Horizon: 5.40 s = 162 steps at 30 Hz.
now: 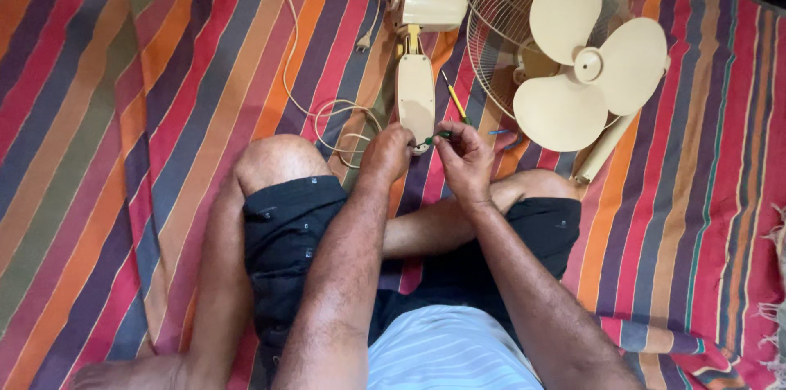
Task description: The person sits on a striped mat and uses a screwdriver to remove screws from the base of a disassembled electric fan. The fan blades and cage are already detached and placed nearby. The person repeatedly unscrews fasteners from the fan base throughout the clip.
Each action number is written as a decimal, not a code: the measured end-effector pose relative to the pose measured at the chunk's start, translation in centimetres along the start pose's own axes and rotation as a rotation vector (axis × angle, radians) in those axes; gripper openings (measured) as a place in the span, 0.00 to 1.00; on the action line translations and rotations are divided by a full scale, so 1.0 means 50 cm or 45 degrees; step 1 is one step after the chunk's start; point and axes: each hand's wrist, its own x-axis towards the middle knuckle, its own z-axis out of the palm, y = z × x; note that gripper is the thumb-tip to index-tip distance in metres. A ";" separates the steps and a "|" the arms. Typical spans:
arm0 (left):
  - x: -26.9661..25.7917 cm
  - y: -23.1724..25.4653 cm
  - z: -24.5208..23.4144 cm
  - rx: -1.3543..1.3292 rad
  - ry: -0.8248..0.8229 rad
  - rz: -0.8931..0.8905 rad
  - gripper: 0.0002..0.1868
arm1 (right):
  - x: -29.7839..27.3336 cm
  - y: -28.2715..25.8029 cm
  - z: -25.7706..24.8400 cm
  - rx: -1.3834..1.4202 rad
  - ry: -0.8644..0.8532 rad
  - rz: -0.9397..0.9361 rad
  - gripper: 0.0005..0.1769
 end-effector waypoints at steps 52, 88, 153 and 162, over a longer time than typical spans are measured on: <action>0.033 -0.016 0.036 0.277 -0.070 0.038 0.06 | 0.009 0.003 -0.013 -0.046 0.032 0.059 0.11; 0.023 0.002 0.009 0.276 -0.072 0.048 0.03 | 0.037 0.057 -0.042 0.436 0.377 0.353 0.14; 0.088 -0.024 0.097 -0.512 0.094 -0.191 0.11 | 0.149 0.127 -0.092 -1.468 -0.498 0.234 0.14; 0.101 -0.031 0.083 -0.519 0.109 -0.282 0.09 | 0.152 0.137 -0.101 -1.207 -0.439 0.097 0.17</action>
